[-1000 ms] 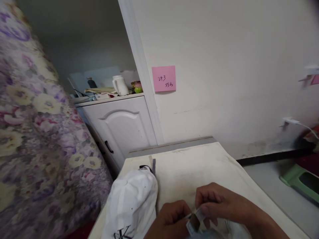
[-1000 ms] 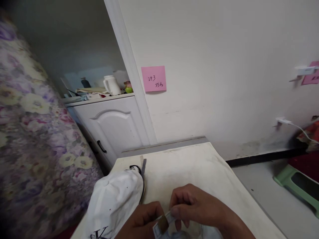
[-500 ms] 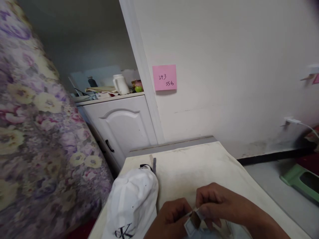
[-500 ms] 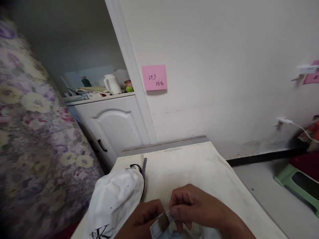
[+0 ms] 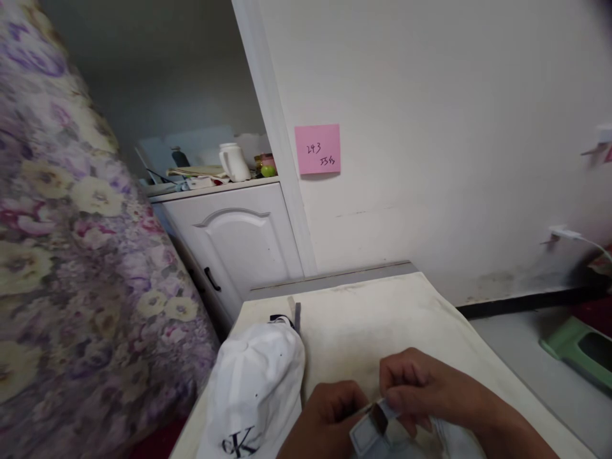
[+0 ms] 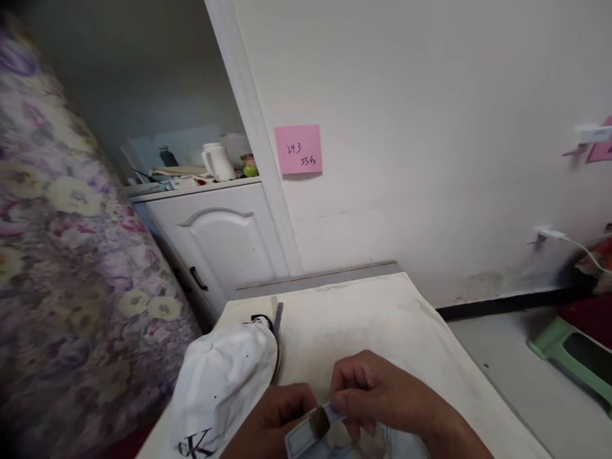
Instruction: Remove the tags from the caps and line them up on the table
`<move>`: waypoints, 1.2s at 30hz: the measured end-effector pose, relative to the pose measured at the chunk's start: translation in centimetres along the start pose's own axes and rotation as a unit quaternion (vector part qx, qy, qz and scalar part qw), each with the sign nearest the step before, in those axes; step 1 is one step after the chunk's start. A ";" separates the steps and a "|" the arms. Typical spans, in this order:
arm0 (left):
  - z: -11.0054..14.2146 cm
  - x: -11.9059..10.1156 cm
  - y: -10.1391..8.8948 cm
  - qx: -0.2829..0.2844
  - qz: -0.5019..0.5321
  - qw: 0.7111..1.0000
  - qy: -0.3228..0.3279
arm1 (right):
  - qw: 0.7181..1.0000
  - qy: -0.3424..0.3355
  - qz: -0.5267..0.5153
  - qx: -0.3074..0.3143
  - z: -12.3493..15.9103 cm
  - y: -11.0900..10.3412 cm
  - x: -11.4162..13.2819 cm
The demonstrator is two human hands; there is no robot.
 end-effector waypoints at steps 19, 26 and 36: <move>-0.1 1.2 -1.3 -0.069 0.090 0.992 -0.048 | 0.999 0.014 -0.035 0.027 -0.4 0.2 -1.7; 0.3 1.7 -1.1 -0.045 0.097 0.992 -0.066 | 0.999 0.013 -0.044 0.024 -0.3 0.4 -1.2; 0.5 1.4 -0.6 -0.013 0.064 0.997 -0.049 | 0.997 0.023 -0.065 0.029 -0.1 1.4 -1.0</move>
Point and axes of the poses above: each hand's wrist, its own z-axis away from the middle knuckle, its own y-axis out of the palm, x = y × z, the point moved 9 cm from there along -z, towards the middle knuckle, and after that the axes turned 11 degrees about -x, right-handed, at the moved point
